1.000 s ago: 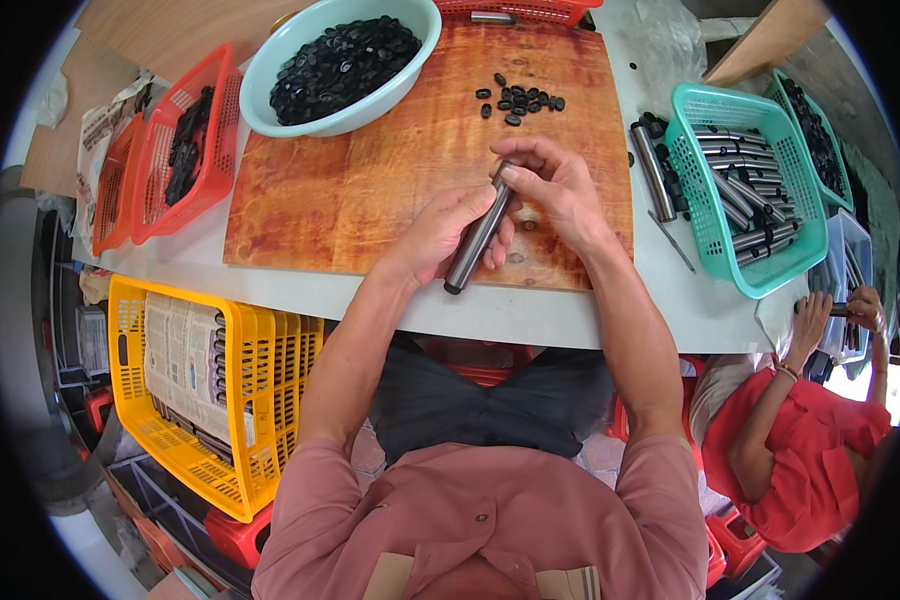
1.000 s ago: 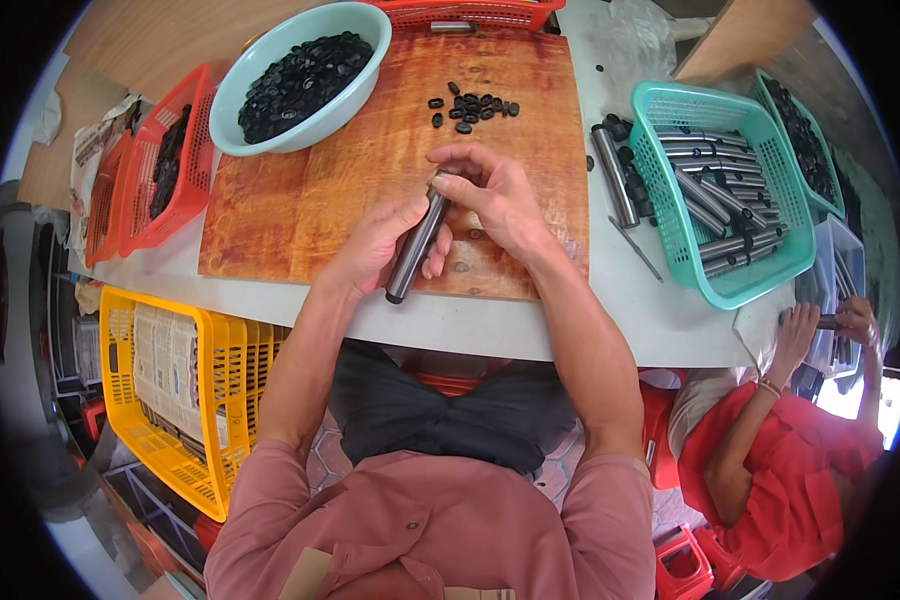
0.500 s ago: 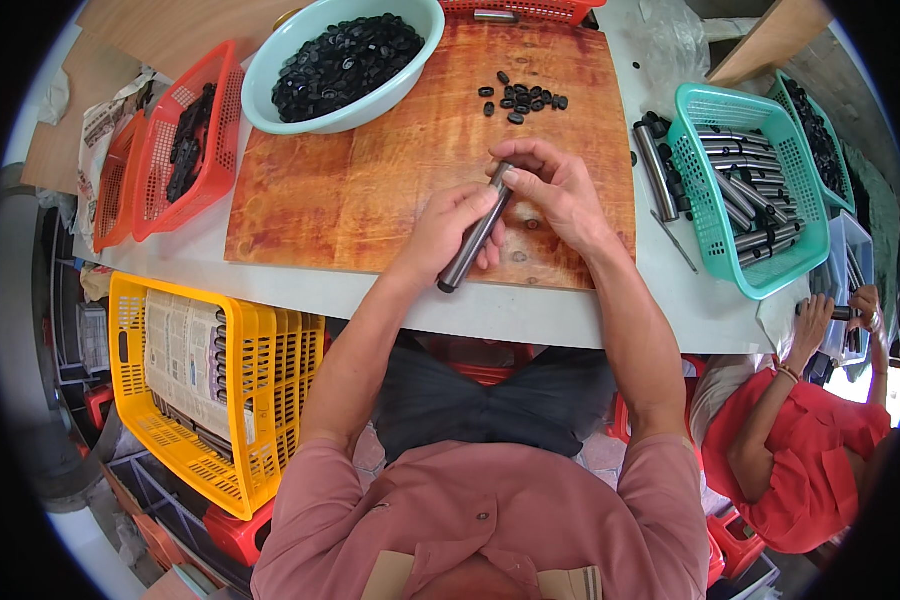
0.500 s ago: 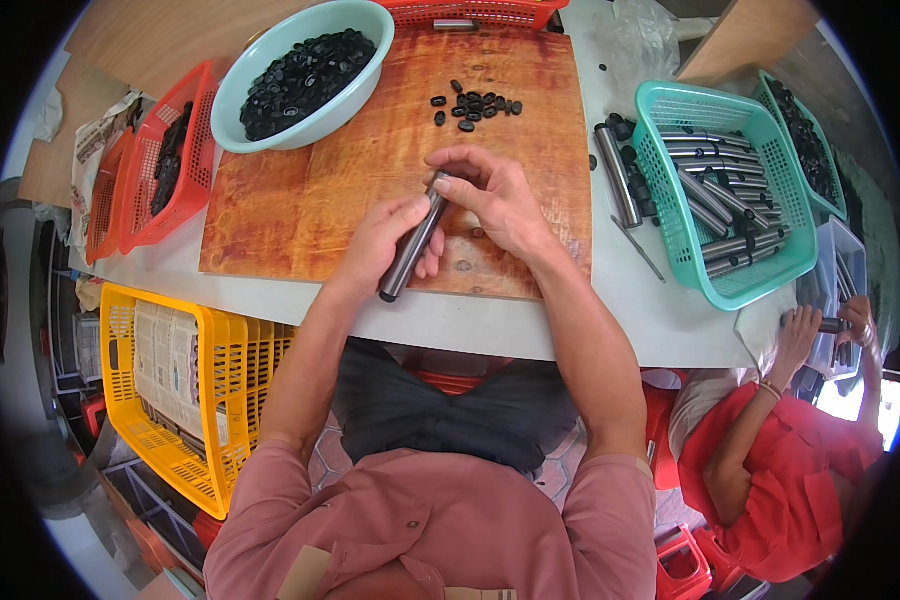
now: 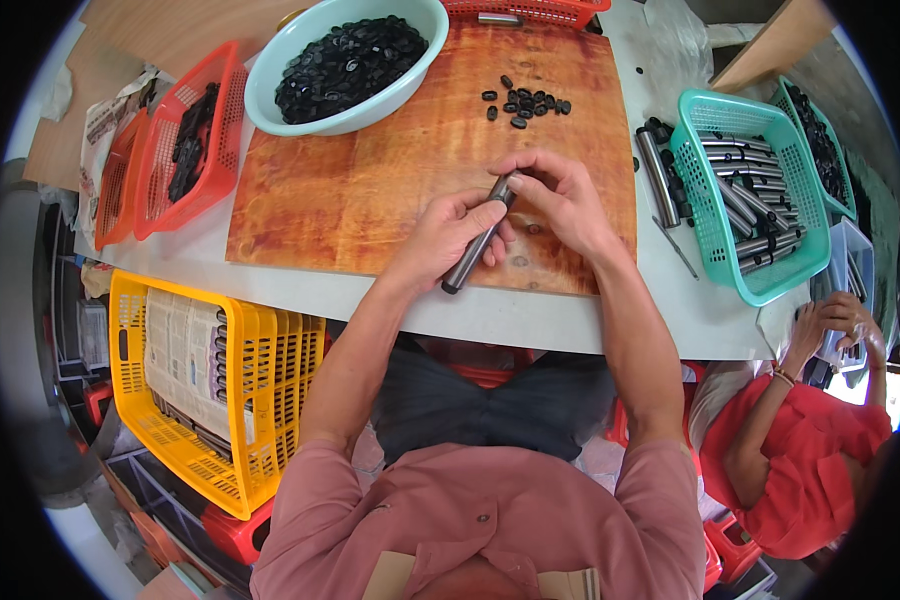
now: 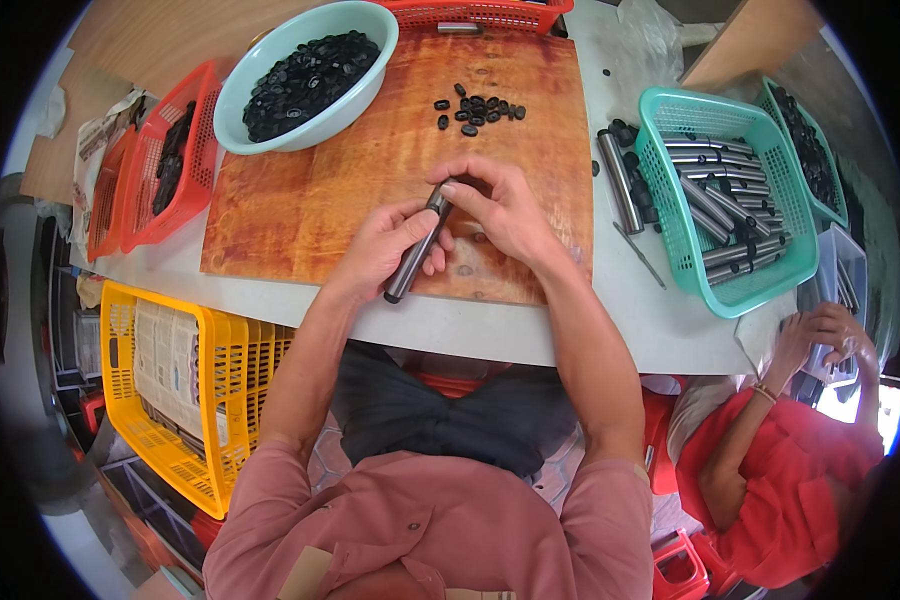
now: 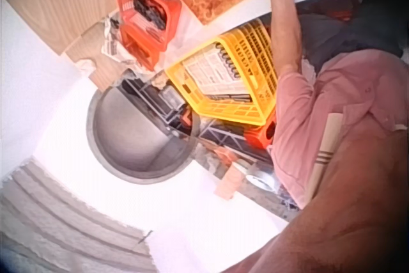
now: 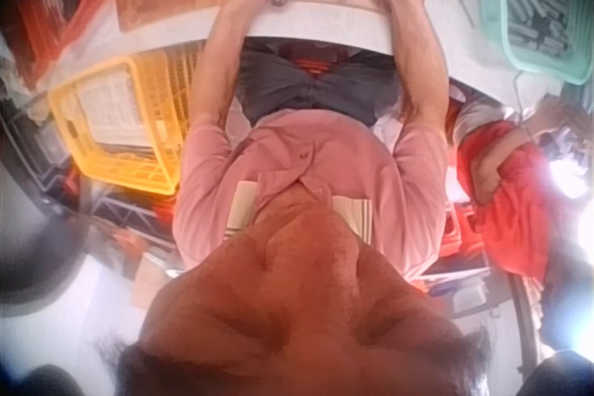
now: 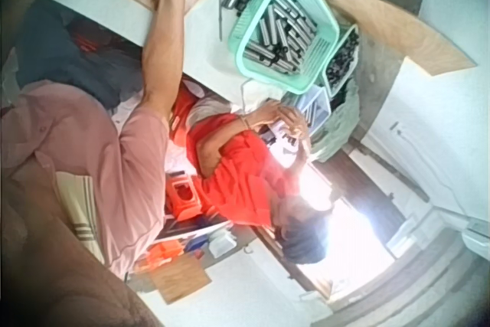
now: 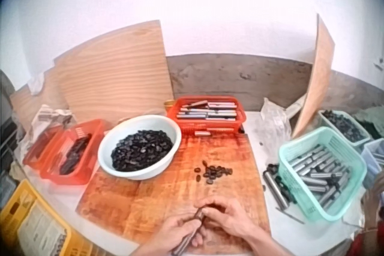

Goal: The person repeatedly picks up small black caps and metal marker bodies, inserts the caps into the bodies, and places the assembled markers into a yellow basket. The process is repeated continuously with items from a bowl and a green basket.

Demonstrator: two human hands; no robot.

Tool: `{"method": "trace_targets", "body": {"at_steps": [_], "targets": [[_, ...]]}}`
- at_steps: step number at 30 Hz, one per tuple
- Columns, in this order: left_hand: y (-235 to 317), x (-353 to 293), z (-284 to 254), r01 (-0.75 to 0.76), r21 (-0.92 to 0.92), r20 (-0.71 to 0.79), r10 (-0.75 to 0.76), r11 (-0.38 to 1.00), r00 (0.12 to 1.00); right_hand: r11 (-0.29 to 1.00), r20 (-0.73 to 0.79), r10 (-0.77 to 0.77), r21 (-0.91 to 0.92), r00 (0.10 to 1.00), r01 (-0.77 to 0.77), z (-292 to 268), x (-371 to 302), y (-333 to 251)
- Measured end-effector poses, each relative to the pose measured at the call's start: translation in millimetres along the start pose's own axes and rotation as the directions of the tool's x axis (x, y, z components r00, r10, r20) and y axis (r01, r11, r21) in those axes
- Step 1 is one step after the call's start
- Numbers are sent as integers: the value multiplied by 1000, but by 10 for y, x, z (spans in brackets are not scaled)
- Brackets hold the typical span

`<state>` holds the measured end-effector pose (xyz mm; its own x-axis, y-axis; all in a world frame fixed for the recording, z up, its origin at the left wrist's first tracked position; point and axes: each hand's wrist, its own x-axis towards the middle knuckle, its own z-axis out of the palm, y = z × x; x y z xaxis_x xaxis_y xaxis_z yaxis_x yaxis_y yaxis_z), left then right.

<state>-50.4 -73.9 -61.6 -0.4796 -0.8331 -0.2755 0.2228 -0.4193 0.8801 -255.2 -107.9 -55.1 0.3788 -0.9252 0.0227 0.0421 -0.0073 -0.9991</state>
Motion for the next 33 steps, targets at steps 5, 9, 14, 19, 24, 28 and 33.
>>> {"method": "trace_targets", "body": {"at_steps": [5,9,14,19,24,28,33], "targets": [[6,2,-24,-44,37,28,43,998,999,964,92,-177,-182,980,191,-81,-34,-105],[29,-5,-18,-27,53,39,25,998,999,963,120,-137,-218,983,160,-61,-50,-113],[-3,12,-76,-9,50,83,4,999,997,874,101,-213,-426,972,236,-21,-36,-112],[-19,22,-87,5,23,92,-7,1000,996,900,89,-184,-384,979,204,-28,-37,-70],[12,18,-92,8,34,123,-12,999,992,873,112,-204,-429,973,233,-14,-56,-135],[15,27,-113,29,41,150,-35,999,988,872,161,-202,-419,966,253,-32,-68,-174],[59,25,-116,51,63,183,-62,997,981,907,218,-171,-347,961,240,-84,-70,-179]]}}
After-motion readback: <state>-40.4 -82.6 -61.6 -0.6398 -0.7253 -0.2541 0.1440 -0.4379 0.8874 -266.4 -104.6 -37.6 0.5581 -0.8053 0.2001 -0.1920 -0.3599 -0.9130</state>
